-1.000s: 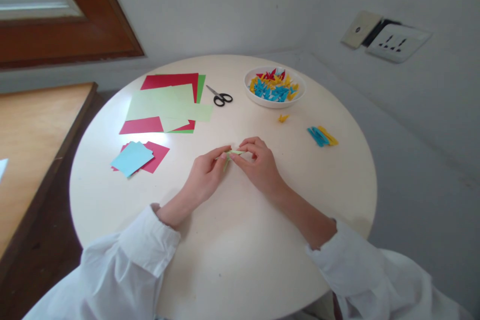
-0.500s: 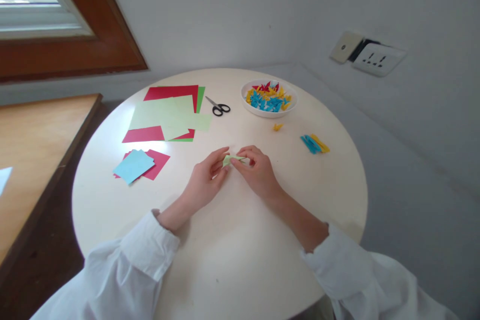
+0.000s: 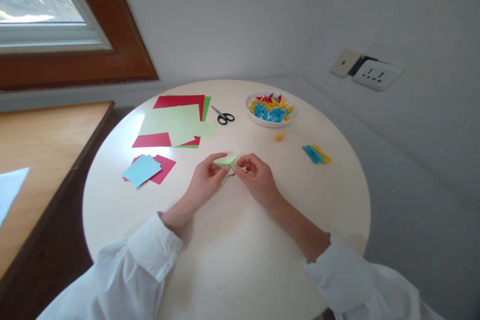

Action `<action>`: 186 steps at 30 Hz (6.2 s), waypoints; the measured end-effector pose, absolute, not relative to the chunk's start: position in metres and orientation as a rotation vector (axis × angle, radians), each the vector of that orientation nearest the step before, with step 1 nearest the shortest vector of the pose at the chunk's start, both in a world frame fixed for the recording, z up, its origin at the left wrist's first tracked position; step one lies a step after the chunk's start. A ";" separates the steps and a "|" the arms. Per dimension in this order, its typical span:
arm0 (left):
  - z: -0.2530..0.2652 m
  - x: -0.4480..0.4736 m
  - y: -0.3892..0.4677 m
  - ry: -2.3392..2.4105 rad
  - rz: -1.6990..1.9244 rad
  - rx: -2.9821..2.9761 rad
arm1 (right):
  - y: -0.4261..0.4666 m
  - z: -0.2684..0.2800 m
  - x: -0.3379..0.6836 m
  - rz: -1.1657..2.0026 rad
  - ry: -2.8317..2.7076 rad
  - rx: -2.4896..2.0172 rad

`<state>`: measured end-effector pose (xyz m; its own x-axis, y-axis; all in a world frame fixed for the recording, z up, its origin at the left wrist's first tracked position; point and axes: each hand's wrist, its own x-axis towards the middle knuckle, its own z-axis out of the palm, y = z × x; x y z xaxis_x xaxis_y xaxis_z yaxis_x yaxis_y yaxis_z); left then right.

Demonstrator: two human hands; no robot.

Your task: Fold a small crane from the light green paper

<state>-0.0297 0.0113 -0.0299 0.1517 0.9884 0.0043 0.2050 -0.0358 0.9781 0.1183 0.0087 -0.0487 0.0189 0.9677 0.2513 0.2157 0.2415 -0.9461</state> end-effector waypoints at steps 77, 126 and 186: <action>-0.041 -0.040 0.016 1.022 0.982 1.281 | 0.005 -0.048 0.119 1.012 -1.337 -1.025; -0.042 -0.043 0.015 1.296 1.264 1.723 | 0.011 -0.041 0.124 1.401 -0.847 -1.074; -0.034 -0.045 0.016 1.238 1.266 1.711 | 0.009 -0.042 0.129 1.158 -1.221 -1.071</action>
<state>-0.0453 0.0165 -0.0343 0.0806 0.9442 0.3194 0.2986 -0.3285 0.8961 0.1290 0.0093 -0.0425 -0.0043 0.9930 0.1177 -0.0653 0.1172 -0.9910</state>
